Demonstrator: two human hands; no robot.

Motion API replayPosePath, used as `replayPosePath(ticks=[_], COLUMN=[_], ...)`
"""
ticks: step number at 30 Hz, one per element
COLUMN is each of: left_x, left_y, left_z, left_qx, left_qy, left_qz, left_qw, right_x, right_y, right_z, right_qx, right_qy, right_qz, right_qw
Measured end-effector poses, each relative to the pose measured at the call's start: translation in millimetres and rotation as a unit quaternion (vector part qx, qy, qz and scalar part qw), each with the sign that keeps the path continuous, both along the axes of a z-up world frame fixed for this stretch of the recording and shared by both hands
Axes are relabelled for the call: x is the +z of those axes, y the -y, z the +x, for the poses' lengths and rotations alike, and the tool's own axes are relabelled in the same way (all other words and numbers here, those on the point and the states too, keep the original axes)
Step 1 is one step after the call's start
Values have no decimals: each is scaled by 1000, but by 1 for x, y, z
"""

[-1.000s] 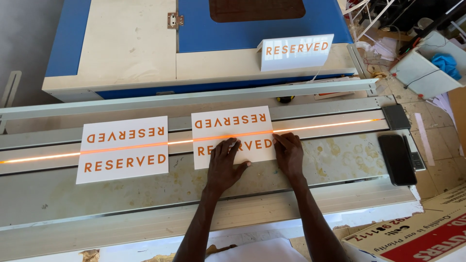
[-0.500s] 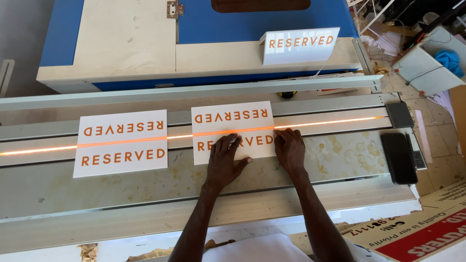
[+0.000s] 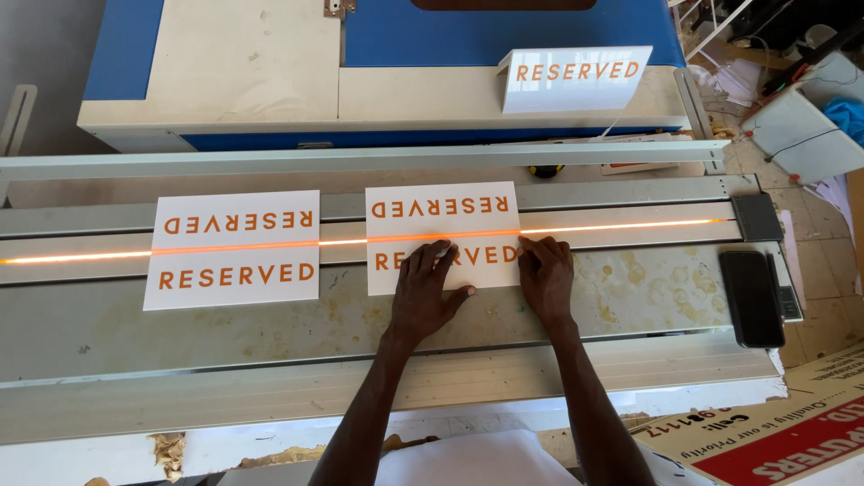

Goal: The person aligns two white signs with orange 'RESERVED' text on a metal workbench using a horizontal orange laser line as a guide. They repeatedly adjust the position of the signs to ensure the text is perfectly centered on the laser line.

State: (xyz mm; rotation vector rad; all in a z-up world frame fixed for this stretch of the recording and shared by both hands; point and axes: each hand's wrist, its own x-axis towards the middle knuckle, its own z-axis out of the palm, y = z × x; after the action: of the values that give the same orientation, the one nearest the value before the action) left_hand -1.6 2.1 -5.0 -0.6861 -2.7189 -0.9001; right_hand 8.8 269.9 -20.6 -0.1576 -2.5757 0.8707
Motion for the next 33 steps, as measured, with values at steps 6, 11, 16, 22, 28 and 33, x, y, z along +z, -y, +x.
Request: replayPosePath(ticks=[6,11,16,22,28,33], left_x=[3,4,13,-2,-10,-8], left_y=[2,6,44,107,118,117], left_z=[2,2,-4,-7,-11,-11], left_qx=[-11,-15,11,201,183,172], left_qy=[7,11,1,-66,-13,-26], left_qz=[18,53,118,-38,-49,-53], left_qw=[1000,998,993,977,982,983], right_x=[0,-3,-2,-3,-5,-2], right_y=[0,0,0,1,1,1], right_z=[1,2,1,3,4,3], right_qx=[6,8,6,9,-2,2], right_qy=[-16,-18,-12,-19,-24,-25], right_qz=[-1,-3,-2,2,5,-7], right_qw=[1000,1000,1000,1000,1000,1000])
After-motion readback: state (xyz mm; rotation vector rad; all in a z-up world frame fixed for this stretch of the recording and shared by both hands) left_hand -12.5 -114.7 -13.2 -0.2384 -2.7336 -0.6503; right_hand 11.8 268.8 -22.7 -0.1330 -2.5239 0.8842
